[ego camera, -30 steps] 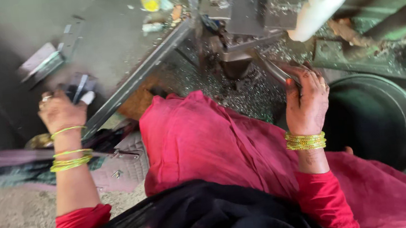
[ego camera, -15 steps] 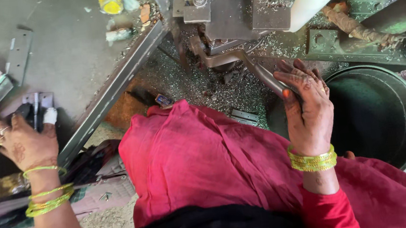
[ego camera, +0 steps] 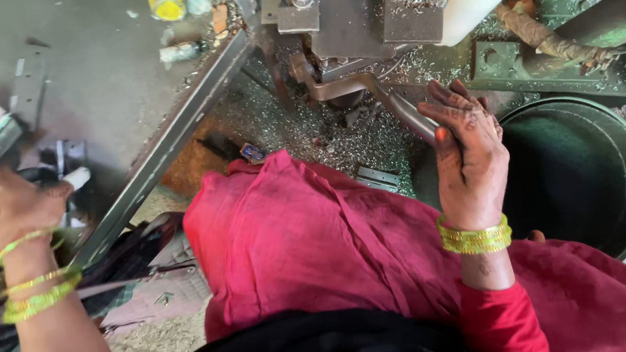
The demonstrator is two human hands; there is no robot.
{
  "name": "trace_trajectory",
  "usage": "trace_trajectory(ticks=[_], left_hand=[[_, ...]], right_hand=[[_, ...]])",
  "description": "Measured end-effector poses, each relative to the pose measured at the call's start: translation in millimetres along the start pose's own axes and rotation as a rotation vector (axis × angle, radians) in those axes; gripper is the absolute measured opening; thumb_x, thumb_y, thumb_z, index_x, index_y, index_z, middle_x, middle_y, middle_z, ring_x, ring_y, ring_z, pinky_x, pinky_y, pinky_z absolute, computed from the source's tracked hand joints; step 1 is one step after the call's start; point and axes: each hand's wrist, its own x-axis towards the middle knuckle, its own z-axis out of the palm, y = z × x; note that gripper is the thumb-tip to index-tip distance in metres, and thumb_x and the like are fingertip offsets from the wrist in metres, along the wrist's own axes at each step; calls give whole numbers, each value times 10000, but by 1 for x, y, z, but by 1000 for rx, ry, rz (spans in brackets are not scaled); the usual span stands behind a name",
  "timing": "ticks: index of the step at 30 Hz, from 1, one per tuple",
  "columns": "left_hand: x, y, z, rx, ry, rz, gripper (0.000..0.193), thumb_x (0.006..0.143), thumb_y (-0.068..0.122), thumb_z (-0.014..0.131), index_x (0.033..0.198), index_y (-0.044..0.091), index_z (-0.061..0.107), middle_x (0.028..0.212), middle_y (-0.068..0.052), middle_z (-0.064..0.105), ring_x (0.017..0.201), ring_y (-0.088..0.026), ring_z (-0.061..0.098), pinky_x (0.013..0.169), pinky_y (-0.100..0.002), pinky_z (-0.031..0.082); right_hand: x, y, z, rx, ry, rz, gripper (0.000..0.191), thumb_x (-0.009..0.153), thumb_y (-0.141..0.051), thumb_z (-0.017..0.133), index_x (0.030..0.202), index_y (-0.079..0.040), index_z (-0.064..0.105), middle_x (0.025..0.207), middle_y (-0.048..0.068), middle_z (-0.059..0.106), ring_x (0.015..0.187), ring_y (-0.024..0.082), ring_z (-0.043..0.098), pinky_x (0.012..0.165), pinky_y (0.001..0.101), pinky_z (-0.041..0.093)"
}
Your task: The person operates a drill press in a workshop, repeatedly placing small metal pieces under the drill, securing them, and drilling holes. After each piece is drilled, it is placed into a metal tray. The person uses a wrench to adjust the drill press and handles the metal pieces by hand.
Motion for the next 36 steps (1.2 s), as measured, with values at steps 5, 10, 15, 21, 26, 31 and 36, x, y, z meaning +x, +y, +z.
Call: trace_trajectory(ticks=[5, 10, 15, 21, 26, 31, 36], left_hand=[[-7, -11, -12, -233, -68, -87, 828, 710, 273, 906, 1373, -81, 561, 1250, -292, 686, 1171, -421, 671, 1003, -499, 511], [-18, -3, -27, -191, -75, -129, 886, 665, 442, 919, 1342, -40, 610, 1252, -275, 689, 1188, -415, 663, 1004, -490, 519], [-25, 11, -40, -125, 33, -246, 1109, 566, 563, 958, 1429, 27, 516, 1351, -266, 592, 1292, -449, 524, 1065, -556, 398], [-42, 22, -50, -108, 55, -367, 923, 617, 560, 938, 1383, 232, 541, 1498, -226, 464, 1397, -492, 357, 1010, -598, 355], [-45, 37, -48, 102, 122, -1, 425, 851, 337, 725, 1274, 329, 690, 1430, -18, 613, 1372, -317, 503, 1160, -606, 335], [-42, 17, -56, 197, 183, -114, 410, 886, 336, 676, 1294, 299, 697, 1395, -65, 625, 1365, -315, 522, 1104, -606, 388], [-52, -11, -57, 152, 223, -121, 491, 783, 428, 741, 1202, 174, 697, 1390, -131, 572, 1314, -400, 507, 986, -590, 403]], right_hand=[[-24, -7, -12, 13, 25, -53, 231, 1071, -54, 565, 1262, -67, 694, 1367, 158, 684, 1381, 379, 583, 1181, 469, 414], [-41, -17, -19, -32, 53, -60, 262, 1014, -18, 579, 1246, -66, 692, 1236, 165, 699, 1189, 376, 643, 1049, 454, 485], [-51, -25, -21, -62, 58, -66, 231, 1032, -49, 596, 1234, -85, 702, 1168, 169, 704, 1093, 392, 661, 942, 467, 509], [-62, -29, -21, -63, 43, -29, 206, 1053, -117, 594, 1232, -108, 697, 1134, 170, 703, 1032, 393, 676, 876, 470, 528], [-67, -27, -22, -99, 10, 19, 221, 1035, -136, 596, 1228, -129, 705, 1093, 166, 708, 1027, 388, 675, 874, 473, 524], [-68, -22, -23, -80, 1, -25, 245, 1006, -127, 587, 1221, -131, 704, 1126, 160, 716, 1066, 382, 670, 891, 466, 521], [-67, -17, -17, -103, 19, -6, 210, 1053, -151, 590, 1226, -119, 705, 1147, 168, 713, 1068, 390, 674, 895, 466, 528]])
